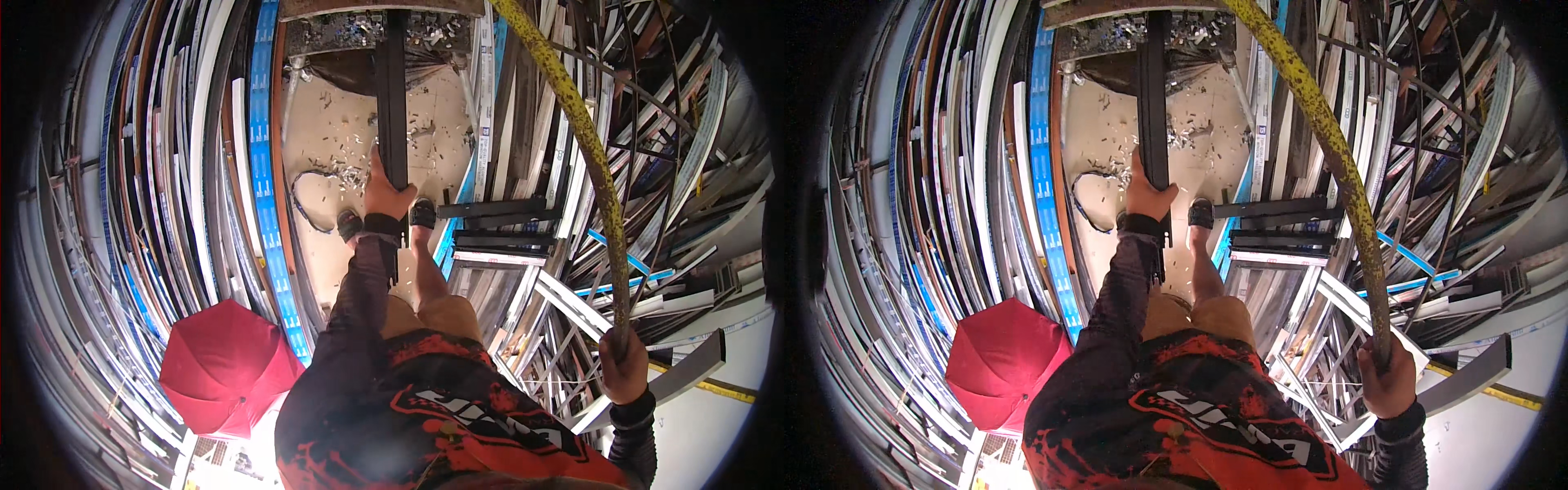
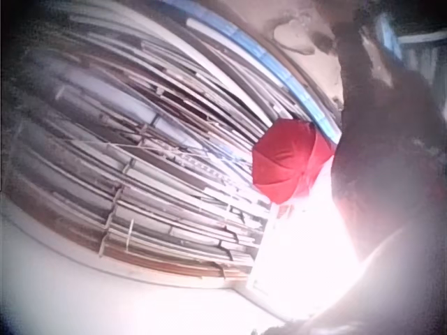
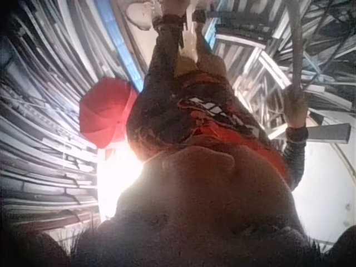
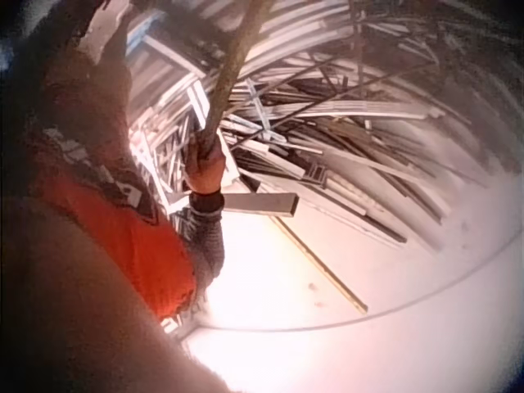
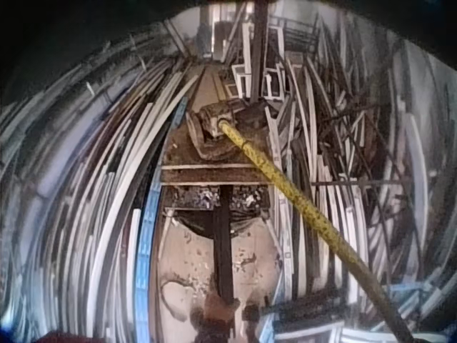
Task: The person organizes long metal profiles in a storage area by picking them up and placing them onto racks.
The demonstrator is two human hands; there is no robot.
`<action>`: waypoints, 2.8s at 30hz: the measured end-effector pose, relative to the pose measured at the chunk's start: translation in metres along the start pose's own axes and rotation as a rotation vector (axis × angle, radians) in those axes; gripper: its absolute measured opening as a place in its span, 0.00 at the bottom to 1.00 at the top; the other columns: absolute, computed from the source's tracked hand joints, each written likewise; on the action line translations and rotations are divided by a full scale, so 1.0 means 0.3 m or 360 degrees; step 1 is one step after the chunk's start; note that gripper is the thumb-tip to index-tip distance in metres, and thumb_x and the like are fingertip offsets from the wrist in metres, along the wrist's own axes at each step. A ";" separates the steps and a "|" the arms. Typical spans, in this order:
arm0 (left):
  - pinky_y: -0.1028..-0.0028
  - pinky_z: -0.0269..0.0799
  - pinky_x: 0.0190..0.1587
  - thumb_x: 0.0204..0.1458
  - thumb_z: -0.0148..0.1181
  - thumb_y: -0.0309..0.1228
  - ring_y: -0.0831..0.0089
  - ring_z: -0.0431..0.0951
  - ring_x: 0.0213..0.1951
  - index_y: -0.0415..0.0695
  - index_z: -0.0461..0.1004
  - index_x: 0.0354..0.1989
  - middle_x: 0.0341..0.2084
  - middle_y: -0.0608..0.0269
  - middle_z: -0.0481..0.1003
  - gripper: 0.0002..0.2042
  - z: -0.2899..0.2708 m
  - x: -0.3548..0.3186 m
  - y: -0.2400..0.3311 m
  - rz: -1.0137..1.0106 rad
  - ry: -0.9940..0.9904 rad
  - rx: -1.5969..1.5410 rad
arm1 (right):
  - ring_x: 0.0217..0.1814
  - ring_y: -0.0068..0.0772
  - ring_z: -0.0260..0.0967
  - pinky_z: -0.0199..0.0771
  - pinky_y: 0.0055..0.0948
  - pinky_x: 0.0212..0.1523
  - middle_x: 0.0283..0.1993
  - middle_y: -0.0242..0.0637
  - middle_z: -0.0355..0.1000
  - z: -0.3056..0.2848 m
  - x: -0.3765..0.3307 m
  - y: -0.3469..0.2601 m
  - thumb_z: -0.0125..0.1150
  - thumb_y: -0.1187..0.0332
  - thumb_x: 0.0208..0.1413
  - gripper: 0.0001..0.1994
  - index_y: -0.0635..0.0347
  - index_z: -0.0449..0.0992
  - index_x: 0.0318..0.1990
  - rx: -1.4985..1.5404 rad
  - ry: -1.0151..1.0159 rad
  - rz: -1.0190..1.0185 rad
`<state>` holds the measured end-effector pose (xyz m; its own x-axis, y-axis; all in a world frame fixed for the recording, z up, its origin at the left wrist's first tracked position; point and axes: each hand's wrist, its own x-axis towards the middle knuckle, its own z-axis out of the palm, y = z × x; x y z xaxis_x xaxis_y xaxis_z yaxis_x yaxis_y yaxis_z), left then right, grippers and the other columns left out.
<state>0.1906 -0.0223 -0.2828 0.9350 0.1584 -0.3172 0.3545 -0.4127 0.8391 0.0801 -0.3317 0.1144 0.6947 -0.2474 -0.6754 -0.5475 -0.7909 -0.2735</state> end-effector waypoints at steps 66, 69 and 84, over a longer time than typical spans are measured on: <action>0.64 0.73 0.50 0.34 0.65 0.28 0.52 0.77 0.47 0.46 0.44 0.69 0.47 0.46 0.74 0.49 -0.140 0.120 -0.008 0.0029 -0.0094 -0.0099 | 0.33 0.33 0.74 0.74 0.36 0.36 0.31 0.47 0.75 1.063 0.914 0.470 0.60 0.64 0.56 0.14 0.65 0.75 0.45 0.0355 0.0560 -0.0311; 0.64 0.73 0.47 0.34 0.66 0.28 0.54 0.78 0.45 0.47 0.47 0.69 0.44 0.46 0.74 0.48 -0.251 0.052 -0.115 -0.0018 0.0108 -0.0068 | 0.24 0.18 0.59 0.61 0.24 0.26 0.22 0.29 0.64 0.807 0.578 0.325 0.55 0.72 0.57 0.13 0.66 0.72 0.49 0.0520 0.0124 -0.0285; 0.61 0.75 0.46 0.36 0.66 0.29 0.47 0.79 0.41 0.43 0.43 0.70 0.45 0.45 0.75 0.50 -0.227 -0.181 -0.129 0.0020 -0.0106 -0.0228 | 0.56 0.47 0.62 0.61 0.46 0.57 0.54 0.50 0.64 0.177 -0.030 -0.076 0.61 0.65 0.55 0.20 0.69 0.66 0.49 -0.1130 0.1411 -0.0669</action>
<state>0.1260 0.0461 -0.2681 0.9391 0.0926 -0.3310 0.3435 -0.2810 0.8961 0.0616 -0.2818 0.0902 0.9875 0.0247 0.1556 -0.0178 -0.9639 0.2657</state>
